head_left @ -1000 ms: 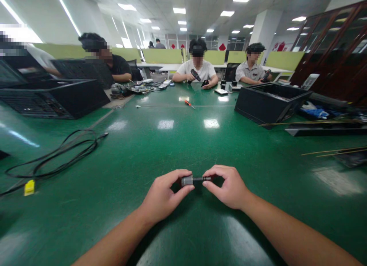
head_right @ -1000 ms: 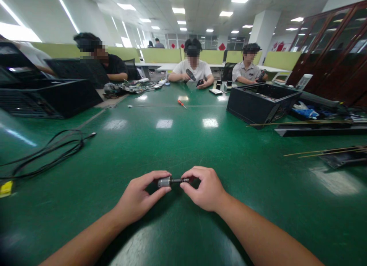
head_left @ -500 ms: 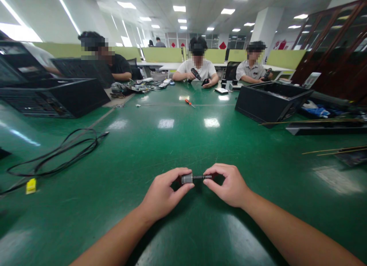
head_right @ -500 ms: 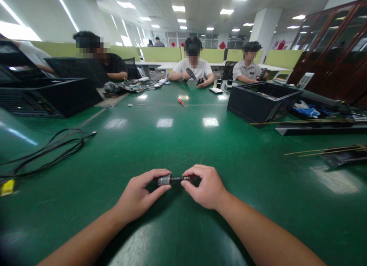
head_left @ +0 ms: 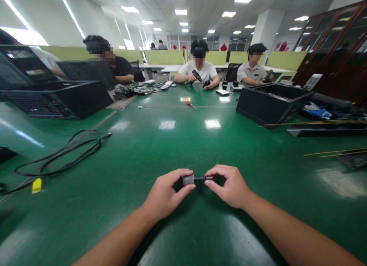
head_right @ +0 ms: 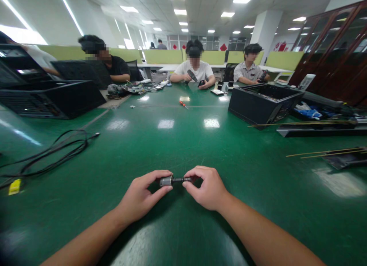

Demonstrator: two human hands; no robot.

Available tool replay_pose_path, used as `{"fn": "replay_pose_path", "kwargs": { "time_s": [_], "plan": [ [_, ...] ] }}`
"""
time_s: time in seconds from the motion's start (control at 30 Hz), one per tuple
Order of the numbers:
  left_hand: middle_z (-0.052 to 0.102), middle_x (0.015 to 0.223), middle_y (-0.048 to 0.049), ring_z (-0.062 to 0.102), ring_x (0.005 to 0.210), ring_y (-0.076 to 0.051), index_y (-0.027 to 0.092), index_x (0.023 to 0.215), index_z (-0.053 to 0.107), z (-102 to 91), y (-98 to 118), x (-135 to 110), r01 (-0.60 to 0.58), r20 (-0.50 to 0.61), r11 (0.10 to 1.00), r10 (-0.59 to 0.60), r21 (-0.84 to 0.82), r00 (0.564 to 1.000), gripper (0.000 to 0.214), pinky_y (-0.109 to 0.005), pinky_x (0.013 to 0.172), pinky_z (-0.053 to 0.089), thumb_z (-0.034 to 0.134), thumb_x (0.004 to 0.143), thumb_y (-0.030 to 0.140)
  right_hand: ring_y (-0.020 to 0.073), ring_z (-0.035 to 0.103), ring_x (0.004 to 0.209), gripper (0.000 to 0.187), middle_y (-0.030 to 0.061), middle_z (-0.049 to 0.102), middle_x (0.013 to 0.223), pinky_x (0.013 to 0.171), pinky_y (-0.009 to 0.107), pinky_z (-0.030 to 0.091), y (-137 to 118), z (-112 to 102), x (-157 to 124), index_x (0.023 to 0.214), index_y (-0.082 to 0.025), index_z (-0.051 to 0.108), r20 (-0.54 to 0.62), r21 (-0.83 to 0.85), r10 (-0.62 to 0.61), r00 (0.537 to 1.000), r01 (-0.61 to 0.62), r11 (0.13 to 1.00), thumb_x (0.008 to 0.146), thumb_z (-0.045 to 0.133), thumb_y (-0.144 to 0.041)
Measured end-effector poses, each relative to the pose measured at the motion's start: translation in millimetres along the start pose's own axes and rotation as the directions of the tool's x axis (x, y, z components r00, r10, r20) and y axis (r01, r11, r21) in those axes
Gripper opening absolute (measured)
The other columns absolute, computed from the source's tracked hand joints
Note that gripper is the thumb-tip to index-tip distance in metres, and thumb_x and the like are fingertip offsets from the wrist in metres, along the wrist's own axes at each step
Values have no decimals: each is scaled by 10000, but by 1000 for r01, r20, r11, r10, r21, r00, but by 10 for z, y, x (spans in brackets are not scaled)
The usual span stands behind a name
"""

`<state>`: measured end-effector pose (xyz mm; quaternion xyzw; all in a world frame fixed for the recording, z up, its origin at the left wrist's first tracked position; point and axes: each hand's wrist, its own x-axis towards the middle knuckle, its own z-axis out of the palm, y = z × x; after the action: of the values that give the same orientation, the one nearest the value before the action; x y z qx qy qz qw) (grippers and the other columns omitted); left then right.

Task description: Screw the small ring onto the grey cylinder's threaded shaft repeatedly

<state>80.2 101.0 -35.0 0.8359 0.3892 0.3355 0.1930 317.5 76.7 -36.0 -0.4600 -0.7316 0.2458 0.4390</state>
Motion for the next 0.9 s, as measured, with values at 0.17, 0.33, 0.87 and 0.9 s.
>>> {"fn": "replay_pose_path", "kwargs": {
  "time_s": [0.17,0.33,0.87,0.9],
  "plan": [
    [762,1056,-27,726,945,-185,240,1138,672,-2,-8,0,-2,2,1000,2,2,1000,297,-307,882,583,728,852,298,158,660,684,89,6,717,751,666,271,474,11,9,0,860,-205,745,2,2,1,1000,-1,1000,794,713,-155],
    [764,1049,-43,729,936,-194,227,1134,679,0,1,6,-1,0,1000,1,5,1000,294,-316,877,589,719,856,315,162,664,691,87,8,722,759,673,275,479,25,12,-3,869,-208,747,2,0,6,1000,-6,1000,796,722,-170],
    [764,1051,-36,729,938,-191,228,1129,680,-22,21,4,-1,-23,1000,2,14,1000,293,-310,877,588,731,849,294,168,666,694,73,15,722,762,677,285,485,24,0,-2,863,-205,741,-9,-1,5,1000,-5,1000,803,715,-174],
    [763,1052,-35,728,937,-189,228,1133,678,-22,19,0,-1,-22,1000,2,12,1000,296,-306,872,588,731,850,294,168,664,693,71,13,721,758,678,285,484,23,0,-3,863,-204,741,-9,-3,5,1000,-5,1000,803,716,-174]
  ]
}}
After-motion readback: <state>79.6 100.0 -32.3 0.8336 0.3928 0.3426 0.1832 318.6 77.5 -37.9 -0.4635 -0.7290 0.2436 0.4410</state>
